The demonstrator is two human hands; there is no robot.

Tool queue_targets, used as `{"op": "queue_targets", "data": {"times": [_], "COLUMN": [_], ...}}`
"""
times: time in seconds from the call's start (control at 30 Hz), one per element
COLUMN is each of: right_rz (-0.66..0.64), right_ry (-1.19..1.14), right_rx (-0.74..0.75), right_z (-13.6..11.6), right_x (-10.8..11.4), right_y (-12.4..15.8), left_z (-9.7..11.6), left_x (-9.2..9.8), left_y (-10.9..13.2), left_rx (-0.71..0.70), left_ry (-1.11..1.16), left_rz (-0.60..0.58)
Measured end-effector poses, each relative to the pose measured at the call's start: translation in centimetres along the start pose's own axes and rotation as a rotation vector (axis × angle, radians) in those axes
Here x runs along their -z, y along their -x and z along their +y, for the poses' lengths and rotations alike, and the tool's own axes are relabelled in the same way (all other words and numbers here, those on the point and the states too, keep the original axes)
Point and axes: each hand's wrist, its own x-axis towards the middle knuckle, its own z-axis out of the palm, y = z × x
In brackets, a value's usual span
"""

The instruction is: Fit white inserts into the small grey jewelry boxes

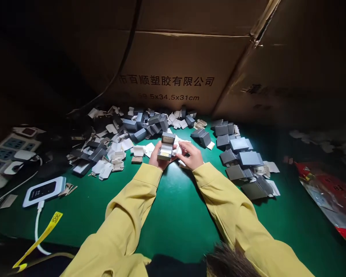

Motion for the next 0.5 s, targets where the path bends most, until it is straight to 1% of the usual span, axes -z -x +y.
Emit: {"op": "queue_targets", "data": {"times": [0.1,0.17,0.3,0.37,0.5], "right_rz": [-0.001,-0.015,-0.059,-0.054,-0.006], "right_ry": [0.011,0.022,0.044,0.059,0.027], "right_rx": [0.041,0.037,-0.030,-0.075,-0.164], "right_z": [-0.1,-0.2,-0.2,-0.2,-0.2], "right_x": [-0.3,-0.4,-0.3,-0.1,0.1], "right_y": [-0.2,-0.4,-0.7,-0.8,-0.7], "left_z": [0.0,0.0,-0.2,-0.2,-0.1], "left_x": [0.2,0.5,1.1,1.0,0.5], "left_y": [-0.1,-0.4,-0.9,-0.8,-0.3], "left_rx": [-0.008,-0.008,-0.051,-0.069,-0.106], "left_ry": [-0.011,-0.026,-0.039,-0.019,0.009], "left_rz": [-0.004,-0.017,-0.126,-0.124,-0.047]}}
